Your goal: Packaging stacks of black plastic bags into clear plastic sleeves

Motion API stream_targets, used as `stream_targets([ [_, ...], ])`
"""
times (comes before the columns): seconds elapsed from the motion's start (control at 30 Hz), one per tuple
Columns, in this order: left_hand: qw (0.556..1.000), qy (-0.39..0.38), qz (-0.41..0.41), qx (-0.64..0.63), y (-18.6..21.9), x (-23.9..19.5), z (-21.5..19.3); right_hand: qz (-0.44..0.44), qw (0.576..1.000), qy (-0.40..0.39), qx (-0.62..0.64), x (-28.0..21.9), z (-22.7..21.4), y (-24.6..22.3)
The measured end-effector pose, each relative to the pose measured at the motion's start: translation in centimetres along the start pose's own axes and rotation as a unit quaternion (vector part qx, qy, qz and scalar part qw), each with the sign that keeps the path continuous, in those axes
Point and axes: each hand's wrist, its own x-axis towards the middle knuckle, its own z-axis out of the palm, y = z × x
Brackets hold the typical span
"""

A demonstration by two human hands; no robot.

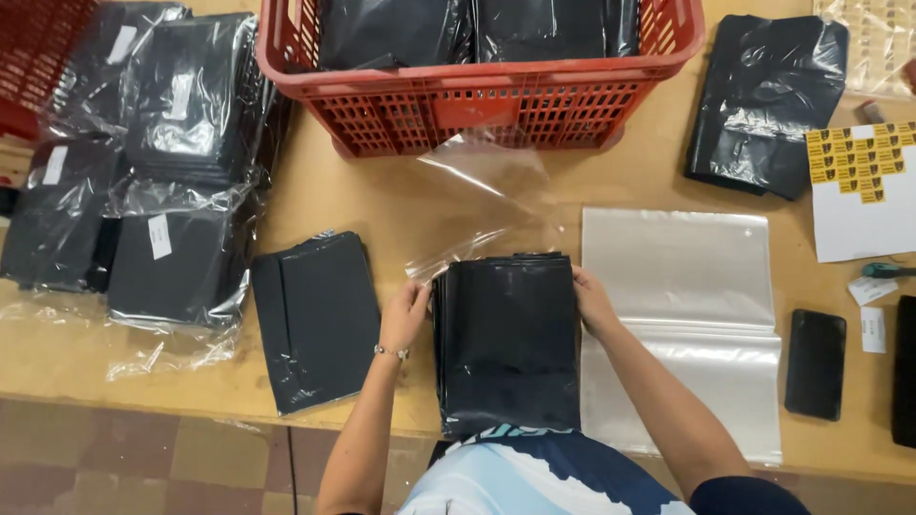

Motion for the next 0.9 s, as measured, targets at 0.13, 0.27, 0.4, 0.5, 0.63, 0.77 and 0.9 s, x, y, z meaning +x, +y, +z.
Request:
stream_targets([
  [0.13,0.989,0.026,0.049,-0.140,2.2,0.3,0.5,0.010,0.990,0.118,0.070,-0.8,1.5,-0.2],
  [0.27,0.992,-0.030,0.022,-0.122,2.5,1.7,-0.3,0.061,0.969,0.053,0.234,-1.2,1.5,-1.1],
  [0.4,0.995,-0.083,-0.036,-0.043,4.0,1.9,-1.4,0.161,0.971,-0.041,0.172,0.8,-1.7,0.8],
  [0.5,0.997,-0.052,-0.047,-0.023,2.8,3.9,0.6,0.144,0.984,-0.046,0.095,0.1,0.7,-3.5],
  [0.63,0.996,0.012,-0.010,0.083,4.4,2.8,1.6,0.131,0.988,0.028,0.074,0.9,2.4,-3.8],
  [0.77,0.900,0.238,0.237,0.278,3.4,0.8,3.2,-0.041,0.951,0.252,-0.174,0.5,2.8,-1.7],
  [0.9,0.810,0.321,0.347,0.346,1.2,0.1,3.9,-0.227,0.881,0.301,-0.285,-1.3,1.9,-1.0],
])
